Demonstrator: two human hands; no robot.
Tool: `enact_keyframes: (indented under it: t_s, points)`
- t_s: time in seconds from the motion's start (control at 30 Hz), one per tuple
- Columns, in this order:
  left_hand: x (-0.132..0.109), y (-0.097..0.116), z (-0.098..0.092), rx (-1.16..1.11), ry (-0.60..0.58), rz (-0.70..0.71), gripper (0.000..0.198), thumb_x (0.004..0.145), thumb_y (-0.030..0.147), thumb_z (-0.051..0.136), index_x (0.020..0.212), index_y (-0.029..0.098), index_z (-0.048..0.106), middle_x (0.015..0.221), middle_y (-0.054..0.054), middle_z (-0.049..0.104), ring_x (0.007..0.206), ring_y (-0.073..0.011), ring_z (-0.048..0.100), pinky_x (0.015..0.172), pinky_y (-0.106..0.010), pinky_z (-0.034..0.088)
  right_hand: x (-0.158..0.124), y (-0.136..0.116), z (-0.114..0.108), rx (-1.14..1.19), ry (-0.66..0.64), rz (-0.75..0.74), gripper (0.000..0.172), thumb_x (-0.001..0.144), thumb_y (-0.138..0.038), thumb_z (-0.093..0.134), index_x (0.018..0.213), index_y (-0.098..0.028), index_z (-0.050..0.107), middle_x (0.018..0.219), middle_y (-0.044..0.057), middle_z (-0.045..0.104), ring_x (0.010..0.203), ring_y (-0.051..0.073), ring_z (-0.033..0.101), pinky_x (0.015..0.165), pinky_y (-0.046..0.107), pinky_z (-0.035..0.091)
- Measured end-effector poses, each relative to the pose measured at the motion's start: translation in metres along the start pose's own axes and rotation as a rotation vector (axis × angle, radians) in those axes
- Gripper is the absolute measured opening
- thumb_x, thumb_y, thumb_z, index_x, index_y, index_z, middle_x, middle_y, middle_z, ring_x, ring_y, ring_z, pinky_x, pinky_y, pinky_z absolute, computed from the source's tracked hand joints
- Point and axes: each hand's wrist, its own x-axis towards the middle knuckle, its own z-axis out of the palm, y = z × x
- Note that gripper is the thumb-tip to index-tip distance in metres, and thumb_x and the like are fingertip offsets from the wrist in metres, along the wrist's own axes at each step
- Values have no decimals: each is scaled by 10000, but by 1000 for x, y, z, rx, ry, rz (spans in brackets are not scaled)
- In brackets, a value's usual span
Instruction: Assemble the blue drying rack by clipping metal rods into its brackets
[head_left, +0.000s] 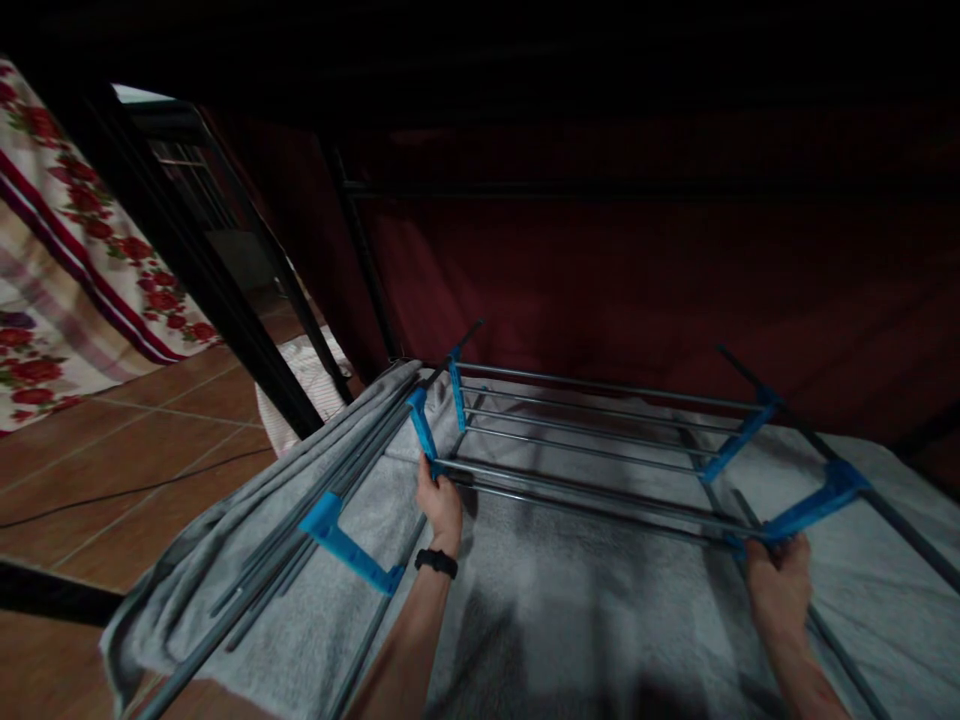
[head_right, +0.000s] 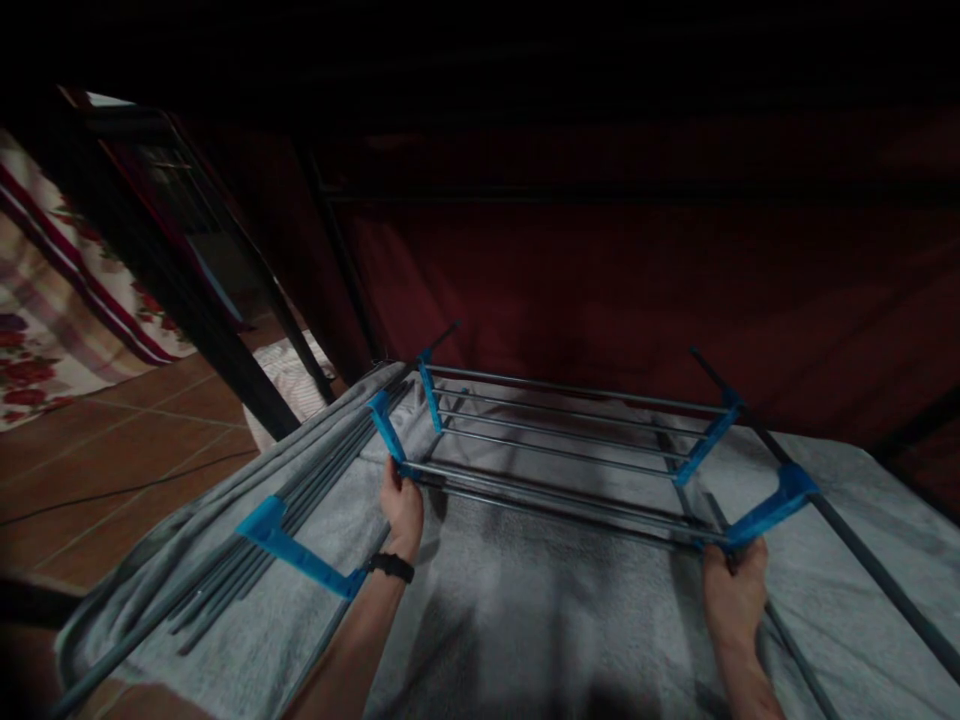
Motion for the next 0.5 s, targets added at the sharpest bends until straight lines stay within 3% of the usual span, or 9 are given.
enact_keyframes:
  t_s: [0.17, 0.33, 0.5]
  points:
    - [-6, 5, 4, 59, 7, -5, 636, 785, 28, 493, 1415, 76, 565, 1449, -167, 611, 1389, -301, 532, 1221, -440, 373, 1, -2, 4, 13, 45, -4, 530, 748, -460, 543, 1223, -225, 517, 968, 77, 601, 923, 344, 610, 890, 506, 463]
    - [-8, 6, 5, 88, 2, -20, 664, 782, 0, 486, 1429, 135, 557, 1456, -127, 611, 1430, -286, 496, 1239, -441, 345, -1, -7, 4, -34, 64, 24, 498, 737, -451, 544, 1184, -231, 527, 904, 66, 583, 878, 340, 609, 873, 500, 470]
    - [-4, 6, 1, 70, -31, 4, 642, 795, 7, 486, 1433, 65, 533, 1508, -182, 555, 1438, -284, 487, 1250, -435, 326, 2, -3, 3, -26, 38, 4, 558, 729, -452, 557, 1236, -225, 504, 939, 71, 588, 875, 326, 602, 863, 496, 459]
